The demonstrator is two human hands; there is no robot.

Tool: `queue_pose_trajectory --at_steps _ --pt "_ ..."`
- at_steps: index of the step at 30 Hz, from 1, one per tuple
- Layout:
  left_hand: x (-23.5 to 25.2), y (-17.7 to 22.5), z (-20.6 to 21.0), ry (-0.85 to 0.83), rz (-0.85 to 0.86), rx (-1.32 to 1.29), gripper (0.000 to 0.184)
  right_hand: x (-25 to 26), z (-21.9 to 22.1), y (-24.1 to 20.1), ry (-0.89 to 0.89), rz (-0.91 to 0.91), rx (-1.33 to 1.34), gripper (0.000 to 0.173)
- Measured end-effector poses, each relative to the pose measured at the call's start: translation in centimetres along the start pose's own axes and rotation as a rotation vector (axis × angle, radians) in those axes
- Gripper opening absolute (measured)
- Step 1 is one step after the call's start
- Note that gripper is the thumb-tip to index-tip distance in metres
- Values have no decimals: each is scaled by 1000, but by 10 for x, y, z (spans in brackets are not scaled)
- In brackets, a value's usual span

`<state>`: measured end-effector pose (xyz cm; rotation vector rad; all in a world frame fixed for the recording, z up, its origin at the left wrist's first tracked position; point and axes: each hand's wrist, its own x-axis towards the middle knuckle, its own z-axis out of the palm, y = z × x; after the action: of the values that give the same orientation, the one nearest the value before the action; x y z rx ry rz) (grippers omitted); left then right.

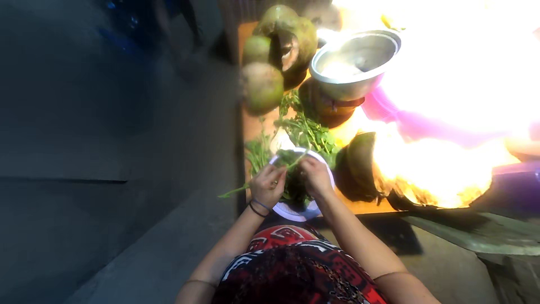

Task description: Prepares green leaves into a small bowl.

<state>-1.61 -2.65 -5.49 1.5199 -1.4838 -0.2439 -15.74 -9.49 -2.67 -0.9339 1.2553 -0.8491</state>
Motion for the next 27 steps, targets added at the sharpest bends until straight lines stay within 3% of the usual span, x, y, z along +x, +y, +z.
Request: queue_pose_trajectory --at_steps 2,5,6,8,10,12,14,16,19,21,24,27 --pt "0 2 -3 -31 -122 -147 11 2 -3 2 -36 35 110 23" --pt "9 2 -9 -81 -324 -385 11 3 -18 5 -142 -87 -270 11" --pt "12 2 -13 -118 -408 -436 10 4 -23 8 -210 -146 -449 12" --pt "20 5 -22 -196 -606 -504 9 6 -32 13 -328 -178 -694 32" --pt "28 7 -30 -268 -807 -620 10 7 -39 15 -326 -141 -746 37" --pt "34 7 -36 -331 -943 -724 15 10 -46 13 -167 -114 -617 28" --pt "36 4 -41 -367 -1019 -793 19 16 -51 11 40 -65 -326 17" --pt "38 1 -44 -381 -1071 -842 22 28 -55 9 192 44 30 15" --pt "40 -3 -47 -388 -1127 -915 25 47 -64 6 271 168 446 24" --pt "39 -8 -48 -417 -1130 -947 26 51 -67 1 166 167 485 38" --pt "38 -11 -50 -445 -1131 -966 29 45 -70 -11 -152 130 374 64" --pt "38 -15 -51 -433 -1140 -934 30 36 -70 -26 -336 191 296 64"
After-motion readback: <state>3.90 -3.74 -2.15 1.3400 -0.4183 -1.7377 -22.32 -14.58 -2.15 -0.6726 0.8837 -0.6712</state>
